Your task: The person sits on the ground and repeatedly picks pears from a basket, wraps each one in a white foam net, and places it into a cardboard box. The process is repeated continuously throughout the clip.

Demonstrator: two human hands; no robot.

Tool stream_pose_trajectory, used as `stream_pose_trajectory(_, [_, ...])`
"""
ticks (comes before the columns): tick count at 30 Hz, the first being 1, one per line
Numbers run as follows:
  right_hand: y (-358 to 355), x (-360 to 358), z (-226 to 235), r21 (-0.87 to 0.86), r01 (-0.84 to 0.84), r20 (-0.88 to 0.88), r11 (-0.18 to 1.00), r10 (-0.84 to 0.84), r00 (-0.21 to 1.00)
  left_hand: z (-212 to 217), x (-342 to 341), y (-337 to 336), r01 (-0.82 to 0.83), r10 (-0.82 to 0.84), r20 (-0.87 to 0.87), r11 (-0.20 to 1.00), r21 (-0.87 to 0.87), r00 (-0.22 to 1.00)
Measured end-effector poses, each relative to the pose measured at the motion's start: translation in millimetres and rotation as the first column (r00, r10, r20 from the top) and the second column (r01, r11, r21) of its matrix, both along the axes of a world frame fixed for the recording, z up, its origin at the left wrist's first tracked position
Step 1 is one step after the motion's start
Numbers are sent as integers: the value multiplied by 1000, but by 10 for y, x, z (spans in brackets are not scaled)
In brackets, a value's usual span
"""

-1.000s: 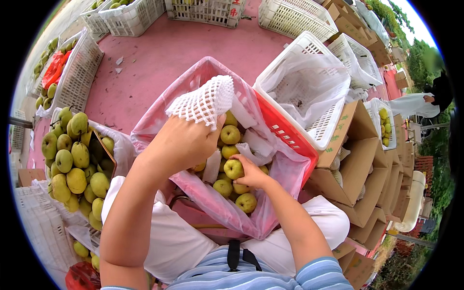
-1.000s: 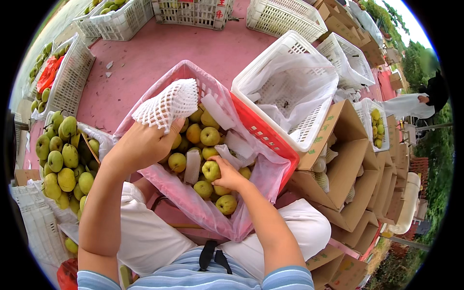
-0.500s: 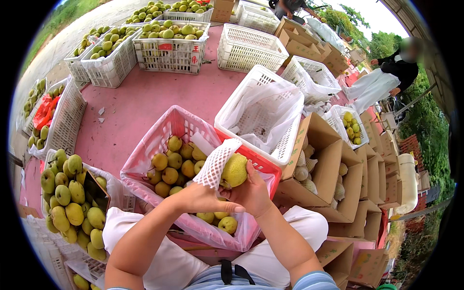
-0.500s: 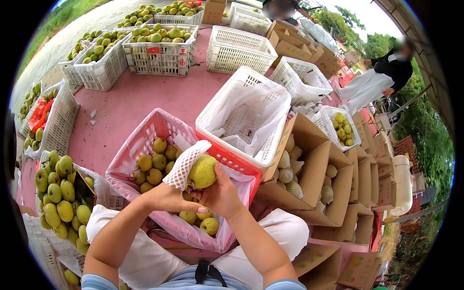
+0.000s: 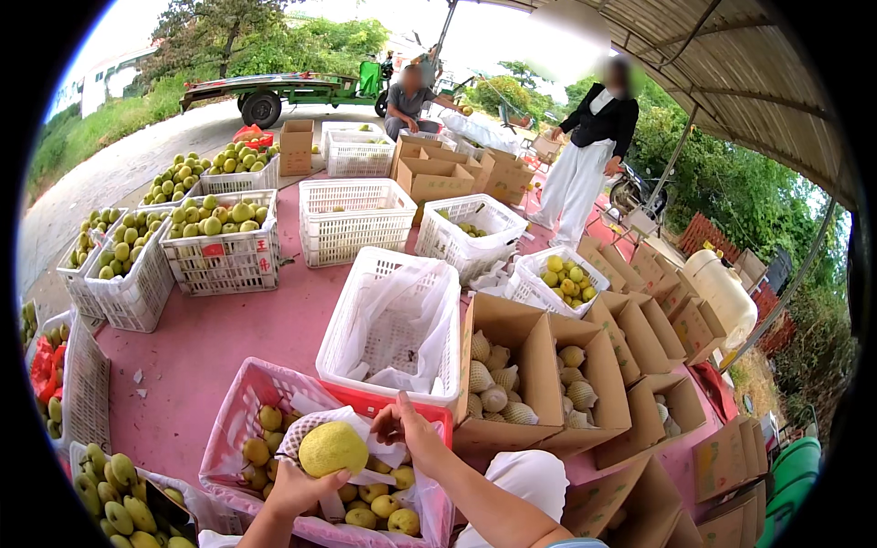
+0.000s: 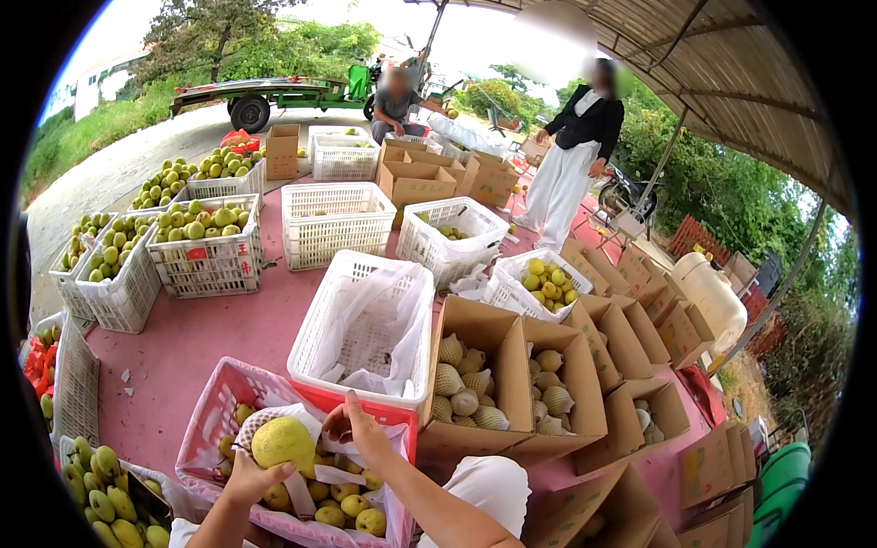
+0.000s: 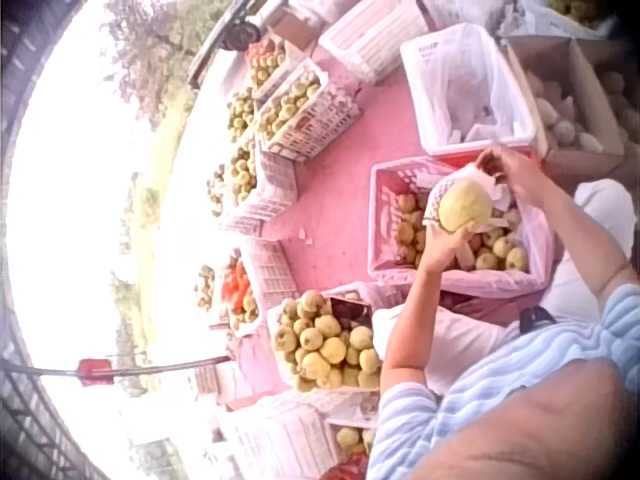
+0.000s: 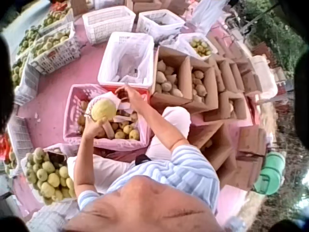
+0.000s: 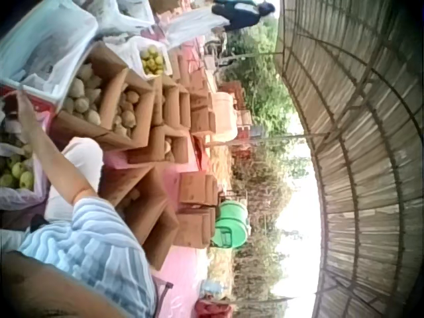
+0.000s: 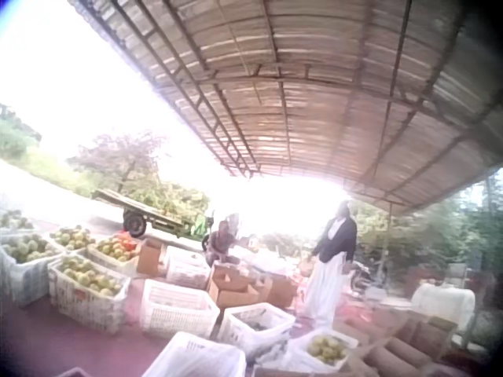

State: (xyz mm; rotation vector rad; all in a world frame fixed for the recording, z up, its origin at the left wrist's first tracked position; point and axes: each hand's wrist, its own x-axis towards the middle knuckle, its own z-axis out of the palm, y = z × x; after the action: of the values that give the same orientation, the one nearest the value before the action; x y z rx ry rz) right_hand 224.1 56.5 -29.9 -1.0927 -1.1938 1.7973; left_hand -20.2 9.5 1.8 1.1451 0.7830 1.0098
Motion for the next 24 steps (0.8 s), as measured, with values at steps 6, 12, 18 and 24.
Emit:
stream_pose_trajectory(6, [-339, -593, -22, -317, -428, -625, 846, 154, 765, -170, -85, -149, 466, -433, 275, 882, -67, 858])
stream_pose_trajectory(12, [-233, -710, -116, -323, -513, -619, 796, 232, 750, -225, -115, -134, 566, -523, 263, 815, -121, 810])
stream_pose_trajectory(18, [-314, -612, 362, -513, -570, -614, 641, 190, 766, -333, -82, -161, 482, -403, 387, 866, -132, 830])
stream_pose_trajectory(24, [-202, -370, 446, -294, -47, -495, 955, -110, 862, 81, 1, -63, 262, -171, 336, 932, -250, 926])
